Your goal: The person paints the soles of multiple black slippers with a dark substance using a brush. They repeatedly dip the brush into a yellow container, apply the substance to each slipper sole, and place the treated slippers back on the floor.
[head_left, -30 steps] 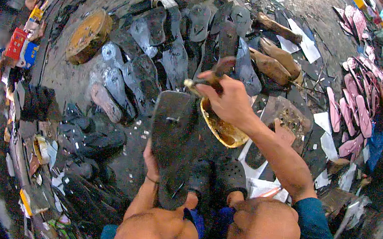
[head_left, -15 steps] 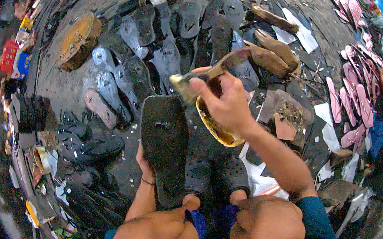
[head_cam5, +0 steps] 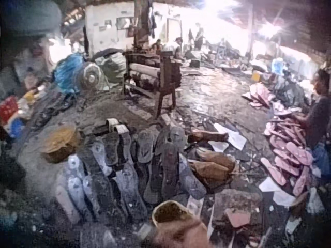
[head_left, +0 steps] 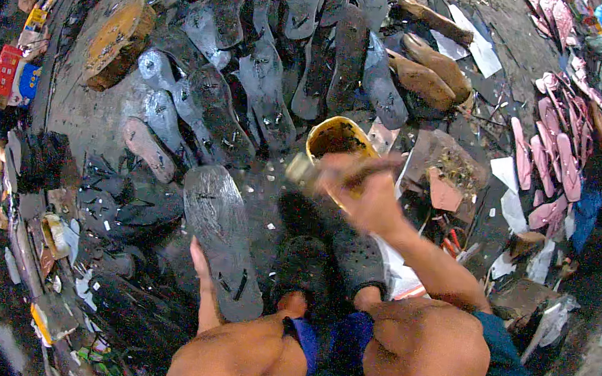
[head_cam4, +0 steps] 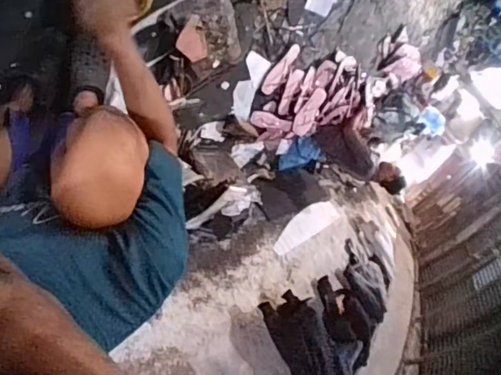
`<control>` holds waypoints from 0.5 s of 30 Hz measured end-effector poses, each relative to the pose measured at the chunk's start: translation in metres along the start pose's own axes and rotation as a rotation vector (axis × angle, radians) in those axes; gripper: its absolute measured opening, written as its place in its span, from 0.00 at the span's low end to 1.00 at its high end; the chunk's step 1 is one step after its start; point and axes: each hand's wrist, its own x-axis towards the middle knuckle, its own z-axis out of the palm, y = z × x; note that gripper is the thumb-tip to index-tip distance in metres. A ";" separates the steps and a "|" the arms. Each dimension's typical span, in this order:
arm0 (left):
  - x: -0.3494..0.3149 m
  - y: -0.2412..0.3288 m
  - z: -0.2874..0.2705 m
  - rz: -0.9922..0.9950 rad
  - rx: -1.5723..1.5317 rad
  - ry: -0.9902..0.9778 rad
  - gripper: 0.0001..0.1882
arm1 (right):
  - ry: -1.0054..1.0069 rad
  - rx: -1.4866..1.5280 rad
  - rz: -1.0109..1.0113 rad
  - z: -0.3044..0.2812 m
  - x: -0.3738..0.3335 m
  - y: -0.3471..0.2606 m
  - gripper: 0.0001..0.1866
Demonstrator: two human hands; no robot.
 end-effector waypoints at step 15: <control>-0.009 -0.012 0.019 -0.179 0.005 -0.062 0.27 | -0.671 -0.320 0.354 -0.101 -0.046 -0.027 0.19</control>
